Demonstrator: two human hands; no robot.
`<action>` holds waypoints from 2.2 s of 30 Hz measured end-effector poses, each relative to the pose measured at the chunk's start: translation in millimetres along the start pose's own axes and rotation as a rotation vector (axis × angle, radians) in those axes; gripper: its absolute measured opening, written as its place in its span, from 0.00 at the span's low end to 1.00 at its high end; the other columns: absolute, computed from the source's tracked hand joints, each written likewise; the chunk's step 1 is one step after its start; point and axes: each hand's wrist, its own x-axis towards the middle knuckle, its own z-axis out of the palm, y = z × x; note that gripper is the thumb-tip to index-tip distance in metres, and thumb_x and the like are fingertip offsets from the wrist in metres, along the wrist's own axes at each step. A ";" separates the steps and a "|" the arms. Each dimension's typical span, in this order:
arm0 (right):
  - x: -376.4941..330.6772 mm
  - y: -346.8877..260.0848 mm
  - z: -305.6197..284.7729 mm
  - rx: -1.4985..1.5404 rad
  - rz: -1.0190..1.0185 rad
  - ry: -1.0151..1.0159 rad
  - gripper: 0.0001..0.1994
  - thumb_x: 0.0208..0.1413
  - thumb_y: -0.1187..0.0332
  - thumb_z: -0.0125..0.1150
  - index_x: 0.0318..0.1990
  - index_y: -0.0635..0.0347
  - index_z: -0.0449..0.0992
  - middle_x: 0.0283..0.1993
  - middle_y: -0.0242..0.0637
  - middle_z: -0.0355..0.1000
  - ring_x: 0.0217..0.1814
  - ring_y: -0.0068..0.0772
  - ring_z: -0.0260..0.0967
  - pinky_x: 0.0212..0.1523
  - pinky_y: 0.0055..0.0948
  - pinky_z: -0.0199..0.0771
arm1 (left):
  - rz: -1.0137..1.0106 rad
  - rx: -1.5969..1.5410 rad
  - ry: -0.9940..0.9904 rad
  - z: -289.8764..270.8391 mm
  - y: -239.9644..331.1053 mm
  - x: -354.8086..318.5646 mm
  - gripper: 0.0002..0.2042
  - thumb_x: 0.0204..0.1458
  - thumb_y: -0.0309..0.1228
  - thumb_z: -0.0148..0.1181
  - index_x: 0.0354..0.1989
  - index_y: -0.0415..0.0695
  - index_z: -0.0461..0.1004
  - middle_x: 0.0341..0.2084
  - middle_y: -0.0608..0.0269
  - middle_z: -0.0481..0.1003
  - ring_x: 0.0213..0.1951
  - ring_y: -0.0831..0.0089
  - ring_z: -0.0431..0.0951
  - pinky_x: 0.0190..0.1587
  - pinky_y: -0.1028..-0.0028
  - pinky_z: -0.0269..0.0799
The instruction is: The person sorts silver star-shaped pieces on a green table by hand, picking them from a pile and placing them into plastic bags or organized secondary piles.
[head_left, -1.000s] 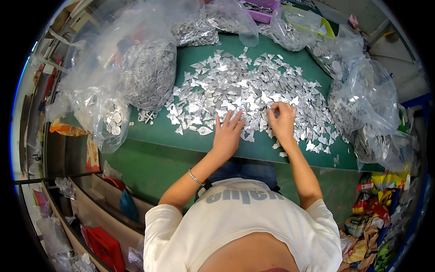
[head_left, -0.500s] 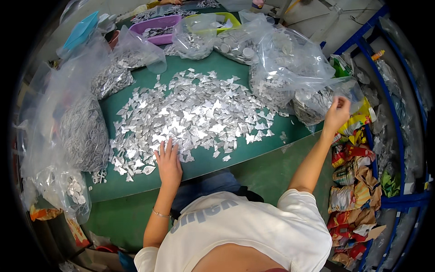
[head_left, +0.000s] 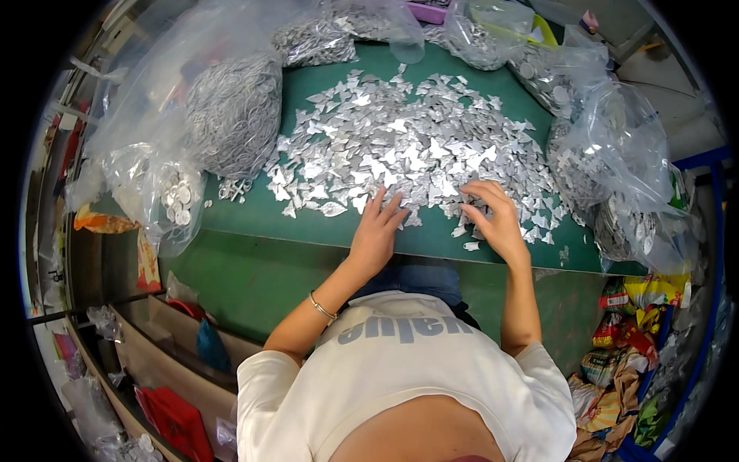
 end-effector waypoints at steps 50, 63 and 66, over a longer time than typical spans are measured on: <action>-15.2 -39.3 114.6 -0.238 -0.145 -0.222 0.27 0.47 0.63 0.60 0.54 0.66 0.63 0.63 0.47 0.53 0.67 0.51 0.46 0.62 0.47 0.48 | -1.434 -2.327 -0.159 22.1 0.8 -63.3 0.12 0.57 0.32 0.42 0.38 0.37 0.69 0.26 0.59 0.70 0.26 0.74 0.71 0.25 0.79 0.69; 4.3 -32.0 124.6 -0.375 -0.087 0.080 0.19 0.43 0.66 0.64 0.42 0.63 0.71 0.46 0.40 0.64 0.46 0.43 0.59 0.42 0.38 0.56 | -0.608 -0.271 0.259 -44.1 -16.4 -16.9 0.09 0.45 0.26 0.61 0.36 0.41 0.71 0.17 0.61 0.66 0.20 0.67 0.70 0.25 0.71 0.66; 13.4 -27.0 134.7 -0.414 -0.026 0.070 0.16 0.41 0.68 0.64 0.39 0.62 0.72 0.43 0.39 0.64 0.44 0.42 0.59 0.41 0.37 0.55 | -0.598 -0.083 0.327 -42.5 -32.5 3.0 0.13 0.43 0.28 0.62 0.39 0.44 0.70 0.22 0.60 0.68 0.23 0.63 0.71 0.26 0.69 0.67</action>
